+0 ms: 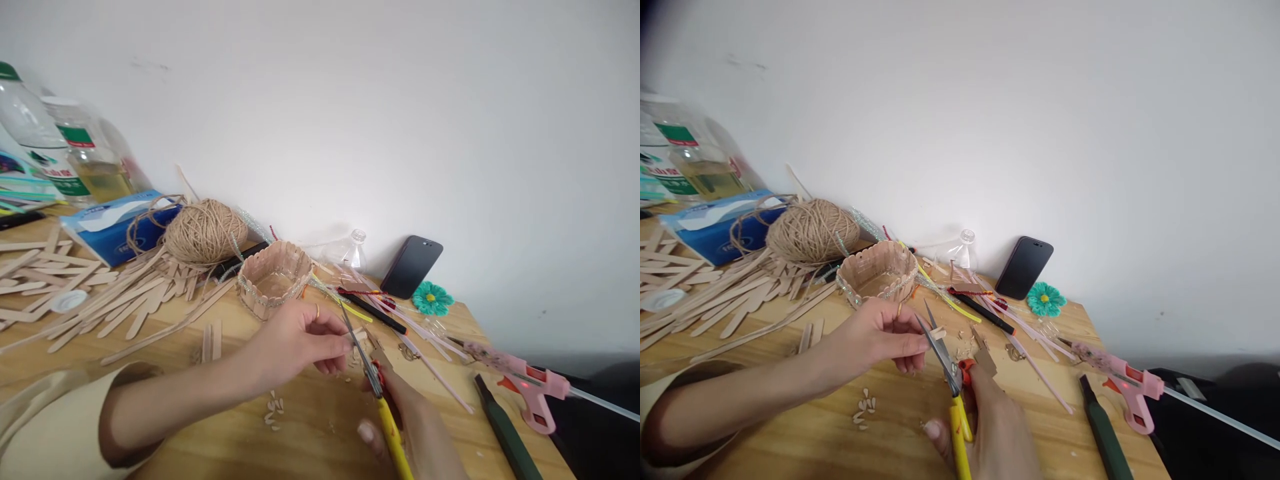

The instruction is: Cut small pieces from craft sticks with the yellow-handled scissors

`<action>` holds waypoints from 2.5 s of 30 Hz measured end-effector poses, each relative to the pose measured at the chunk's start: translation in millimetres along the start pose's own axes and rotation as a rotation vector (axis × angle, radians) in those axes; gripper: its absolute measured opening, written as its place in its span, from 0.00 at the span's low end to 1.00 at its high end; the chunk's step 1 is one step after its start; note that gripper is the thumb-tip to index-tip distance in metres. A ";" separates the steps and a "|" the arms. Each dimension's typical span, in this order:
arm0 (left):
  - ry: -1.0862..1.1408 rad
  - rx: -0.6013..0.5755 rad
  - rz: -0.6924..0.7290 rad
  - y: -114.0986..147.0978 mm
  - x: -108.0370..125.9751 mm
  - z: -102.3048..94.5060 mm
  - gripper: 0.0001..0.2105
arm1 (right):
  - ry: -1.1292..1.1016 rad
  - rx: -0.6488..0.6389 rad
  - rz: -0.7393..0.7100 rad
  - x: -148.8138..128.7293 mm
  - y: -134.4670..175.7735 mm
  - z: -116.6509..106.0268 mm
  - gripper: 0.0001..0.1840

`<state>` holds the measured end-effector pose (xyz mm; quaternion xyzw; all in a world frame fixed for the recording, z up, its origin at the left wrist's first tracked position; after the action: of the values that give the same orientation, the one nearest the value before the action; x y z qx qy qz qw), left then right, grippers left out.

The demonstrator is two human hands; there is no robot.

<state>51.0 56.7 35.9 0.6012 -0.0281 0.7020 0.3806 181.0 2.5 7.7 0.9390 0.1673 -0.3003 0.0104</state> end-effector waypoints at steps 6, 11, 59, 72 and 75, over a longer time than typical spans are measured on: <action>0.006 -0.044 0.037 -0.5 2.4 3.2 0.05 | -0.043 -0.050 -0.075 -12.4 -5.7 -0.4 0.32; 0.014 -0.060 0.050 0.3 3.4 3.7 0.04 | -0.046 -0.052 -0.072 -15.7 -7.0 -1.5 0.31; -0.073 -0.087 0.052 -4.5 2.0 -0.3 0.05 | 0.001 -0.091 0.015 -2.4 -7.9 7.8 0.13; -0.012 -0.094 -0.060 -5.8 -1.3 -1.7 0.06 | -0.067 -0.104 0.060 -10.5 -9.4 1.6 0.10; -0.019 -0.087 -0.040 -6.3 -1.1 -2.2 0.05 | -0.063 -0.113 0.052 -9.6 -10.0 0.6 0.10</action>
<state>52.7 61.7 31.7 0.5914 -0.0502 0.6866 0.4199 170.1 8.9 13.5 0.9311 0.1593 -0.3191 0.0765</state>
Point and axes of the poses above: each hand's wrist, its own y-axis away from the middle knuckle, its own z-axis out of the palm, x = y × z, the point moved 9 cm from there along -y, towards the middle knuckle, and after that the axes turned 13 degrees about -z, right-handed, at the moved point
